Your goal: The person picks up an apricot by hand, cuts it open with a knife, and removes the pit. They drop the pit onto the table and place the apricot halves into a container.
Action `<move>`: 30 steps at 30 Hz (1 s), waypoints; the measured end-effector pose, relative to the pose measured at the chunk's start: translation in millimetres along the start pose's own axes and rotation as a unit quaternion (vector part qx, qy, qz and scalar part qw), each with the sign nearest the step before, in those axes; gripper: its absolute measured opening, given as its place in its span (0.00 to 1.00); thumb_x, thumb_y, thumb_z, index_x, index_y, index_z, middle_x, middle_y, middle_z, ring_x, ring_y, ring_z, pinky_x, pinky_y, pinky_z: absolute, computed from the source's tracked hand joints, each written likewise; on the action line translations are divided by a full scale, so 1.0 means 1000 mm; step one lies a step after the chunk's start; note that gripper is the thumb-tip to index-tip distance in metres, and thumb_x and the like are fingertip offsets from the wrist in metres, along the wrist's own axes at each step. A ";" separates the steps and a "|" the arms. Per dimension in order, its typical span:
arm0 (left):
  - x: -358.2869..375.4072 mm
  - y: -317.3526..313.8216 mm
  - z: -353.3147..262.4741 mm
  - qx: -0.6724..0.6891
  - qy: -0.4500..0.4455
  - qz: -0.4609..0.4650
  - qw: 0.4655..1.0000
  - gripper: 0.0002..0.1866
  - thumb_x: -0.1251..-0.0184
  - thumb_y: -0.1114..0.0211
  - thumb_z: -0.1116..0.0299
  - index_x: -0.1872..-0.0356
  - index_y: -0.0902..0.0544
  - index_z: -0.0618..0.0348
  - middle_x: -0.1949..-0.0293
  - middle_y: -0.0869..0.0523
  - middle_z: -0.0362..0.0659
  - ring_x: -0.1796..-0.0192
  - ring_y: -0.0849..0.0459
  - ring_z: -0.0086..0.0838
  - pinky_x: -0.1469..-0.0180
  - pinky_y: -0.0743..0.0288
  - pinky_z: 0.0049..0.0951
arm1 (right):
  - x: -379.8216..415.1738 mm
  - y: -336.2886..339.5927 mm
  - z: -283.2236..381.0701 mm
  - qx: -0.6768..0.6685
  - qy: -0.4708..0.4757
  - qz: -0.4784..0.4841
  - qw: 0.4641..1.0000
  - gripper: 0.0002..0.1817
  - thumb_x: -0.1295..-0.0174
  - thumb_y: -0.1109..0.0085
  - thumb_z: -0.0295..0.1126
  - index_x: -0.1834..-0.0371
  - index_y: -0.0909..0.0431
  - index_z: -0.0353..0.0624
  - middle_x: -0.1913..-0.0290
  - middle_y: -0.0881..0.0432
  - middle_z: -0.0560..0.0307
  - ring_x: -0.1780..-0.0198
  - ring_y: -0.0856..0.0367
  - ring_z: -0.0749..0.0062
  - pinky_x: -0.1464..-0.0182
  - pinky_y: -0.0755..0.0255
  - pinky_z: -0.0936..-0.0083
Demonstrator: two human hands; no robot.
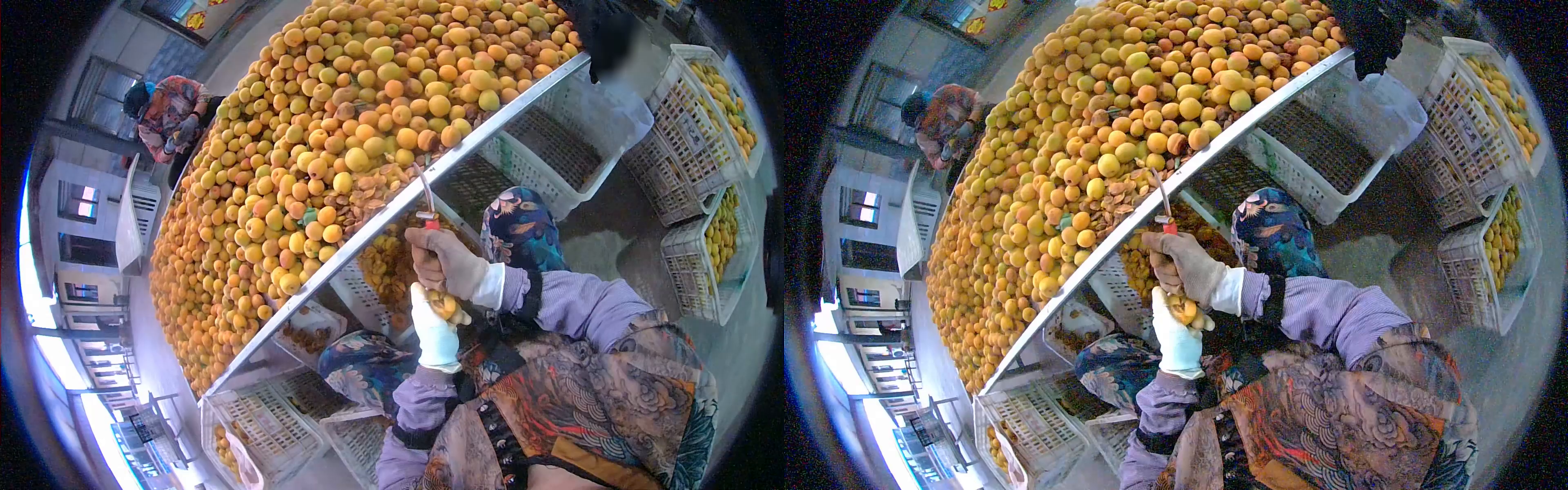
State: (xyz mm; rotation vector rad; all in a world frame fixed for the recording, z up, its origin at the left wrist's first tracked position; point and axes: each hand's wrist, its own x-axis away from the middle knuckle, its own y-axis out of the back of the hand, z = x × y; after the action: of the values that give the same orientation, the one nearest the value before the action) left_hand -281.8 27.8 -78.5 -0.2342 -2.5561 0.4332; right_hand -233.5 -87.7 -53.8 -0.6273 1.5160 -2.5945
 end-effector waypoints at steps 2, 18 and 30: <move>0.000 -0.002 0.000 0.014 0.012 0.005 1.000 0.24 0.31 0.58 0.41 0.69 0.31 0.54 0.85 0.34 0.37 0.87 0.36 0.25 0.83 0.34 0.29 | -0.004 0.007 -0.001 -0.044 -0.003 0.008 0.999 0.18 0.33 0.56 0.42 0.83 0.38 0.52 0.92 0.50 0.72 0.92 0.54 0.82 0.88 0.58 0.80; 0.006 0.003 -0.015 0.118 0.077 0.069 0.988 0.26 0.31 0.57 0.41 0.59 0.28 0.56 0.75 0.29 0.38 0.78 0.33 0.23 0.67 0.26 0.33 | -0.004 0.011 -0.002 -0.101 0.050 -0.049 0.992 0.13 0.36 0.52 0.41 0.77 0.34 0.51 0.90 0.48 0.71 0.92 0.51 0.82 0.88 0.56 0.80; 0.013 0.023 -0.014 0.191 0.024 0.115 0.974 0.16 0.28 0.52 0.57 0.54 0.27 0.59 0.71 0.28 0.39 0.75 0.33 0.23 0.54 0.27 0.34 | 0.020 -0.013 0.020 0.070 0.150 0.024 0.986 0.18 0.33 0.54 0.41 0.82 0.40 0.50 0.89 0.43 0.67 0.89 0.44 0.80 0.86 0.48 0.82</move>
State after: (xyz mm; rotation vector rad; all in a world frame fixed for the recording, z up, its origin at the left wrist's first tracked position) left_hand -283.8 55.9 -69.1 -0.3933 -2.3470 0.9806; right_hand -242.3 -102.3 -28.4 -0.1914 1.3776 -2.8258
